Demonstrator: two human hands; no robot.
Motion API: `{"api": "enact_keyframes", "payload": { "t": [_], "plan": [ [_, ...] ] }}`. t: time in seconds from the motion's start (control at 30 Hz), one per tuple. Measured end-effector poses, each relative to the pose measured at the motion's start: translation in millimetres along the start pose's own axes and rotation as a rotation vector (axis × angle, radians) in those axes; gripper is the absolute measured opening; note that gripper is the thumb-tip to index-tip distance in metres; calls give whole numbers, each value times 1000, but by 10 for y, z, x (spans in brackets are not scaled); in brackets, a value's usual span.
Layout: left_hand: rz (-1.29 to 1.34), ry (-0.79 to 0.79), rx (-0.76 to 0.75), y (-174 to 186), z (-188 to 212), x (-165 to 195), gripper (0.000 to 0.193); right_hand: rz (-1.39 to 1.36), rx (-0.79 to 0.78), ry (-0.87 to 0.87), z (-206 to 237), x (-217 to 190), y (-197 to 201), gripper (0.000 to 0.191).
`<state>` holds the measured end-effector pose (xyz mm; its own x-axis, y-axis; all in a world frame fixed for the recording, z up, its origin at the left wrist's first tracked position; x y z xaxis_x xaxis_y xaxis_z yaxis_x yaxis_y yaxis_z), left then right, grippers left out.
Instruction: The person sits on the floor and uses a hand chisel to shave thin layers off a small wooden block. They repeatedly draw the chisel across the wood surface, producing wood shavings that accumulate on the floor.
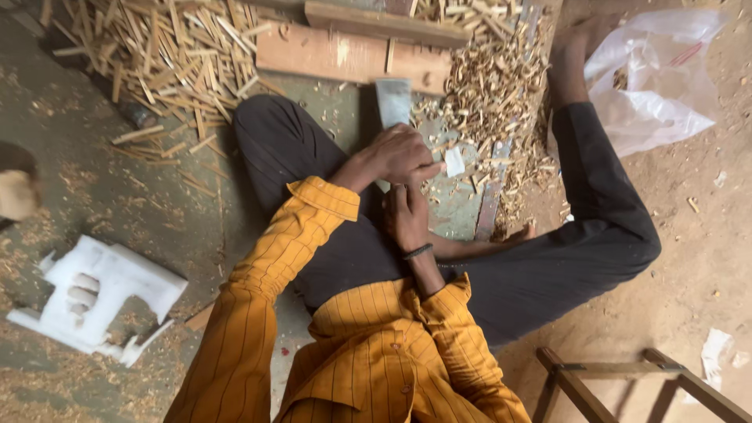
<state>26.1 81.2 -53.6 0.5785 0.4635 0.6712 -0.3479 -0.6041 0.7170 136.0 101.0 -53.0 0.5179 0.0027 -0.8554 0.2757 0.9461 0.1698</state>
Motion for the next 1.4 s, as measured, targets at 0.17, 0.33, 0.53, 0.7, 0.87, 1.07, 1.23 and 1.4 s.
{"api": "enact_keyframes", "payload": {
  "t": [0.17,0.33,0.53,0.7,0.87,1.07,1.23,1.4],
  "plan": [
    [51,-51,165,275,63,34,59,191,-5,114,4,-187,-34,27],
    [95,-34,210,396,20,-11,53,314,-14,149,-68,-260,-79,33],
    [-3,39,93,173,36,-188,50,347,22,132,-137,-49,-74,36],
    [-36,11,216,295,-258,-595,47,425,46,150,-565,-4,-243,40],
    [-92,12,94,129,-327,-637,48,298,100,473,-563,-491,-271,37],
    [-58,-47,92,124,28,-170,55,320,-3,169,-45,-252,-65,32],
    [35,49,60,212,83,-82,55,321,-17,143,2,-268,-92,31],
    [9,98,22,259,15,-186,55,376,10,193,-80,-361,-159,33]
  ]
}}
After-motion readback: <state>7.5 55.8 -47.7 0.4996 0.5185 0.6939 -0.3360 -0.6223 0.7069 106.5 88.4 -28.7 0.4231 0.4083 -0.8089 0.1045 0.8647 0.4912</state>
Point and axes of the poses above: each hand's wrist, its own z-axis away from the middle knuckle, its own y-axis out of the back of the hand, x = y × z, the point moved 10 cm from there along -z, towards the middle knuckle, and after that the axes turned 15 degrees about x, right-handed, at the moved point
